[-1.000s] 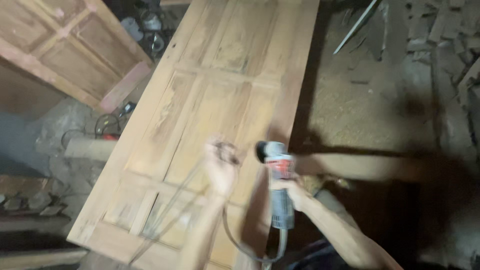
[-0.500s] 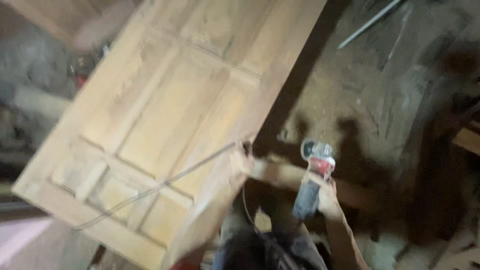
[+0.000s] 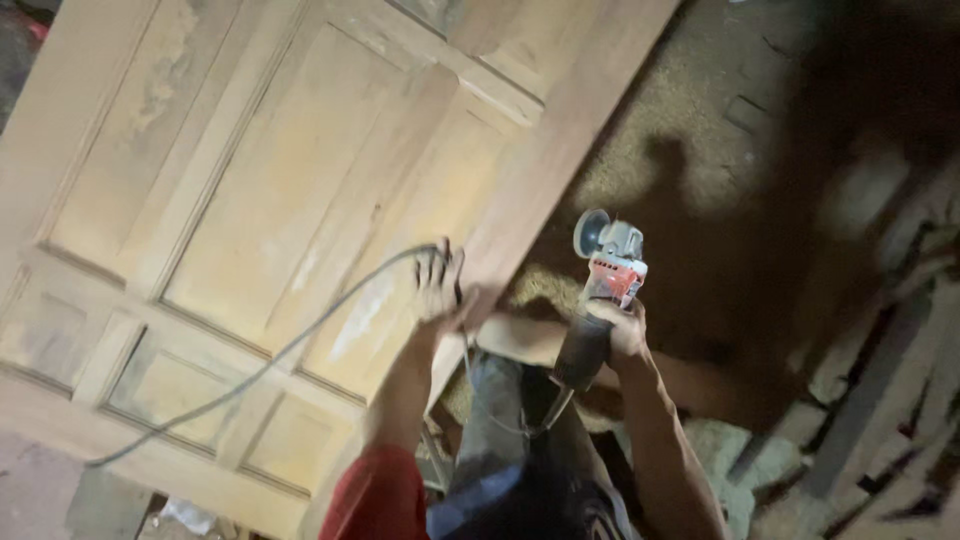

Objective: The person uses an electric sander to smooth the surface of a wooden door. They move the sander across the panels and edges, occasionally repositioning the door to access different areas.

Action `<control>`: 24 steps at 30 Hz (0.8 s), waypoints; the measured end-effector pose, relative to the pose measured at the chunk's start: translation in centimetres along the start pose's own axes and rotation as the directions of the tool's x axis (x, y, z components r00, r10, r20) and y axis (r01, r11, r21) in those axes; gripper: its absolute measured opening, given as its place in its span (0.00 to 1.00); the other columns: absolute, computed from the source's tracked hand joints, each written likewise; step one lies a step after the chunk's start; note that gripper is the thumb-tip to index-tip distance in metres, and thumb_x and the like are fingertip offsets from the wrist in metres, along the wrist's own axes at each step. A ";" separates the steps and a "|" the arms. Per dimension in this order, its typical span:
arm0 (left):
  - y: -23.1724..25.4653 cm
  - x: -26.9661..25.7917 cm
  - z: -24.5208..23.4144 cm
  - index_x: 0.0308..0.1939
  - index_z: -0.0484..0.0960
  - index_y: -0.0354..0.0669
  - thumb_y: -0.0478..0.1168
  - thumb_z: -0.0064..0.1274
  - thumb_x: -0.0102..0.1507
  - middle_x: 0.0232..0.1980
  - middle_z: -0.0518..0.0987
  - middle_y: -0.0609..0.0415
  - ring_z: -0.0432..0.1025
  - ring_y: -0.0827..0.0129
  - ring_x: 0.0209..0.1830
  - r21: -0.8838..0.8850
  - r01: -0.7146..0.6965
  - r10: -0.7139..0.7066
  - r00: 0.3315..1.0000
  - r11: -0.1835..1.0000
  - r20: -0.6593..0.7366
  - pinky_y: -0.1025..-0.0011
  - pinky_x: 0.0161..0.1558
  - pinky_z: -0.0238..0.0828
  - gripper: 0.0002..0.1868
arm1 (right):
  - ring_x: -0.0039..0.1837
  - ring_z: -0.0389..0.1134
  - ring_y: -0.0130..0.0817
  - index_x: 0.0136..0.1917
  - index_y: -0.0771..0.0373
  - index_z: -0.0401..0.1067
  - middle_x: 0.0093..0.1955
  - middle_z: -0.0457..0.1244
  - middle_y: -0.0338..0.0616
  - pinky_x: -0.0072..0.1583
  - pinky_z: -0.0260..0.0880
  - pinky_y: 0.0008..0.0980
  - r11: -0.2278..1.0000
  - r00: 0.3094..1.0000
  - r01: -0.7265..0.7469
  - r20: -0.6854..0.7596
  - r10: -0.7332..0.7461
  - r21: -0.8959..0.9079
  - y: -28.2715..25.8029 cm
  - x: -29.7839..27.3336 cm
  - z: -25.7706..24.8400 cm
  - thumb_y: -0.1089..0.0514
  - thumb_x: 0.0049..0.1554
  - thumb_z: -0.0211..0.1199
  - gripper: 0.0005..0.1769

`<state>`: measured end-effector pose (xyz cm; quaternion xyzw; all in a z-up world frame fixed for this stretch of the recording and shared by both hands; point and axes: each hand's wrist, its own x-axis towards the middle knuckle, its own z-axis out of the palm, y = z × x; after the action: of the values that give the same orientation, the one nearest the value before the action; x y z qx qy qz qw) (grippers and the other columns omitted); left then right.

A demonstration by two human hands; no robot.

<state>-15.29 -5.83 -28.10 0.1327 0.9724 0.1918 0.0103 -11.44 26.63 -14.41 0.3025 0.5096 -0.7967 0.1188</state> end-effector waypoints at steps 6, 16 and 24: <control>-1.4 -0.7 1.0 0.75 0.64 0.50 0.64 0.57 0.58 0.75 0.61 0.37 0.54 0.33 0.75 -0.081 0.151 -0.124 0.956 0.985 0.266 0.37 0.73 0.42 0.46 | 0.42 0.70 0.39 0.49 0.70 0.74 0.42 0.68 0.48 0.47 0.72 0.39 0.997 0.996 -0.004 0.085 0.010 -0.072 -2.8 12.2 6.4 0.63 0.47 0.64 0.16; -0.8 -0.7 3.3 0.75 0.63 0.41 0.59 0.59 0.60 0.81 0.52 0.33 0.47 0.36 0.79 -0.205 0.140 -0.102 0.977 0.969 0.188 0.32 0.70 0.40 0.45 | 0.45 0.71 0.40 0.53 0.69 0.74 0.44 0.69 0.47 0.50 0.72 0.37 0.986 0.988 -0.031 0.141 0.054 -0.164 -4.9 16.6 15.9 0.64 0.45 0.63 0.20; -0.7 0.3 1.9 0.78 0.63 0.54 0.60 0.50 0.65 0.86 0.45 0.44 0.37 0.46 0.85 0.158 0.001 -0.042 0.966 0.987 0.255 0.40 0.78 0.35 0.39 | 0.45 0.70 0.40 0.52 0.68 0.74 0.44 0.68 0.47 0.48 0.71 0.36 0.966 0.952 -0.207 0.194 0.236 -0.155 -4.7 15.1 17.0 0.63 0.48 0.63 0.17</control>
<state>-15.60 -5.72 -30.12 0.1464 0.9762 0.0960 0.1283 -31.84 15.53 -15.02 0.2630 0.5089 -0.7701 0.2808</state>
